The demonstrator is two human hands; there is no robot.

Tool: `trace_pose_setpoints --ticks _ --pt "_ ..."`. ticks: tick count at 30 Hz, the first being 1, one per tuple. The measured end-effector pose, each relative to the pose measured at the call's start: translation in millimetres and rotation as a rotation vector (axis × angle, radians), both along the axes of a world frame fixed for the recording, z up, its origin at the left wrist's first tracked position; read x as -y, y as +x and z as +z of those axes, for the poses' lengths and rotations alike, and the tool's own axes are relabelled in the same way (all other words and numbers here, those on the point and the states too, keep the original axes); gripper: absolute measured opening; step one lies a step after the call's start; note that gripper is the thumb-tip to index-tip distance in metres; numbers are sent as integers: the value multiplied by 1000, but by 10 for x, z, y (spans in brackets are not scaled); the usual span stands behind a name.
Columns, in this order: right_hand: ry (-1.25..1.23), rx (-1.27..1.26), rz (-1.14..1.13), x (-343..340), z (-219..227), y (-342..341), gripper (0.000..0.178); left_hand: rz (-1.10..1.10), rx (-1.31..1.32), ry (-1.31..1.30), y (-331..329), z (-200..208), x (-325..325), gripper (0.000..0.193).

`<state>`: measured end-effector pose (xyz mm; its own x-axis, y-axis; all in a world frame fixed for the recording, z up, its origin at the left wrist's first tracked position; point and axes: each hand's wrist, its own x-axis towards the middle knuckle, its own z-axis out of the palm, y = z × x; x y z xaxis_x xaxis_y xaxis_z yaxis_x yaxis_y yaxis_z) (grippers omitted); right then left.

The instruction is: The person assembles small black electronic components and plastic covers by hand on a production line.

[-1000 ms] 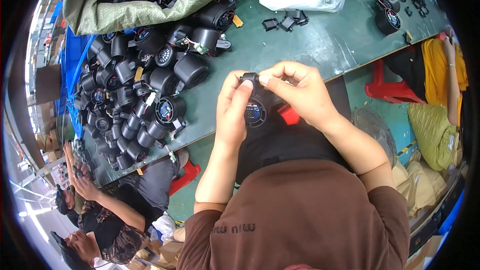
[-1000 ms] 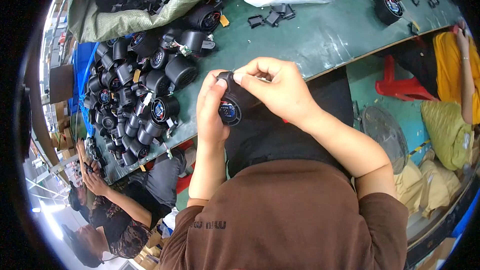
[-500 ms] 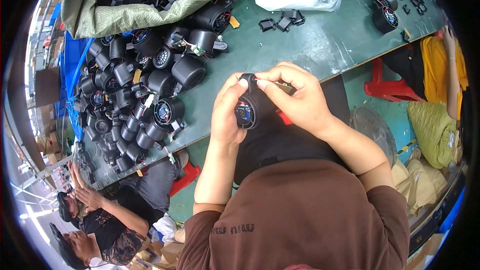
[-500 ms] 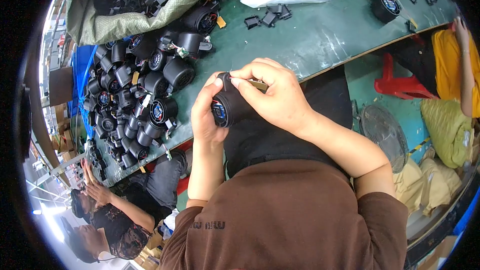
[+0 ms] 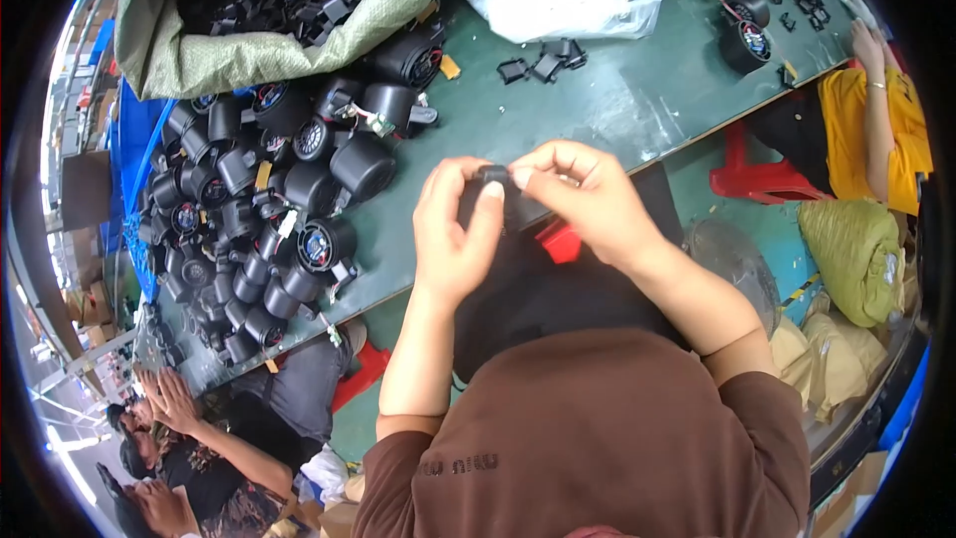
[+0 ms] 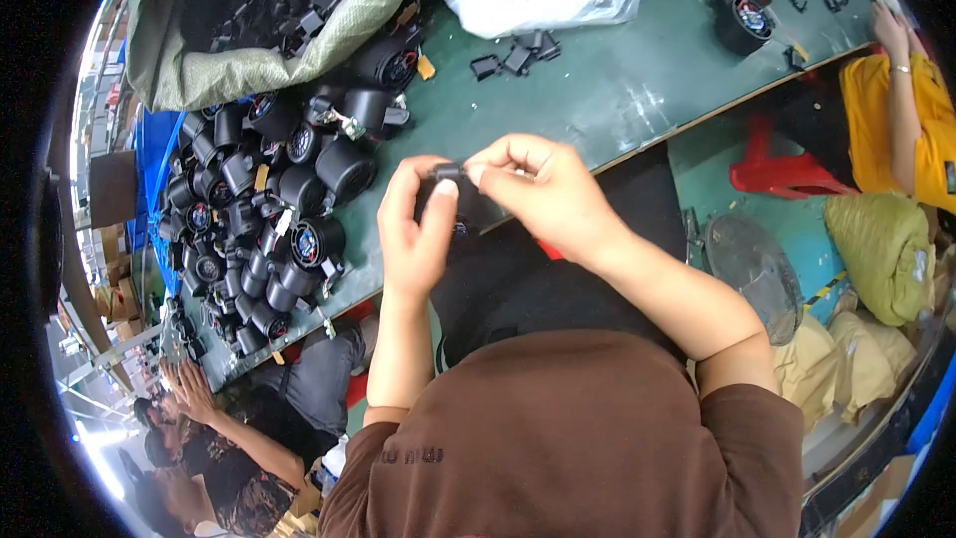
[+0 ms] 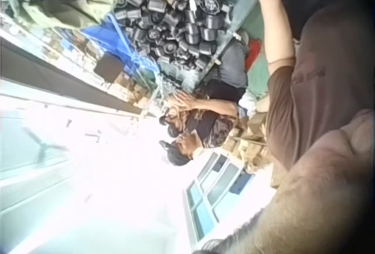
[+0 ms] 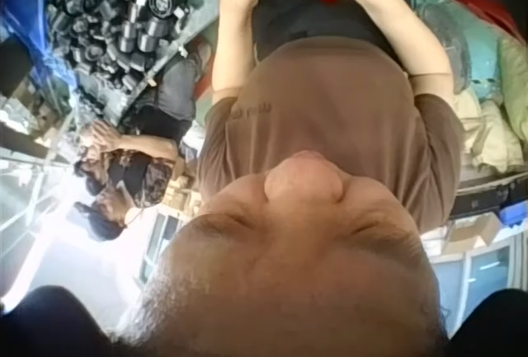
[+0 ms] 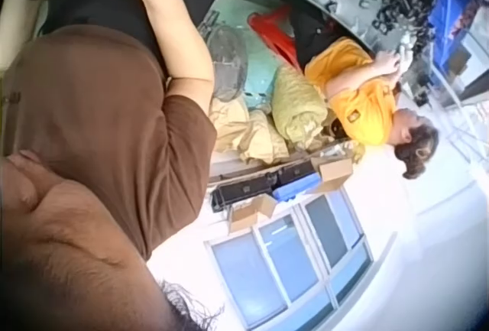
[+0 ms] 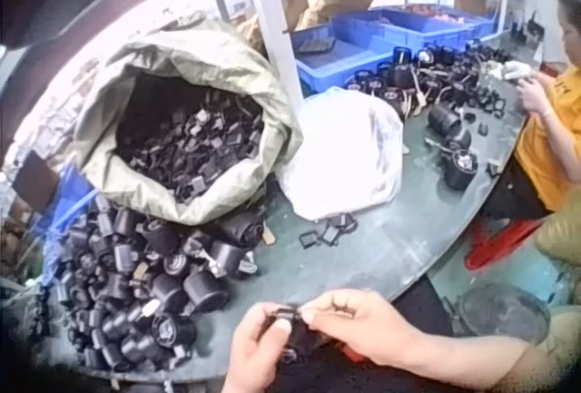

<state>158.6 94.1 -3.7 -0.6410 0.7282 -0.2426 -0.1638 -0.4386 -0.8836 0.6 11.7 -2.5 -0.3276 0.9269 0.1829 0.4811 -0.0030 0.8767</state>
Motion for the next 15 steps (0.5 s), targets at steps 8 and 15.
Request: trace_pose_setpoints --ticks 8,15 --pt "991 380 5 -483 71 86 8 -63 -488 168 -19 -51 -120 23" --pt "1327 706 -361 -1865 -172 -62 13 -68 -526 126 41 4 -230 24"
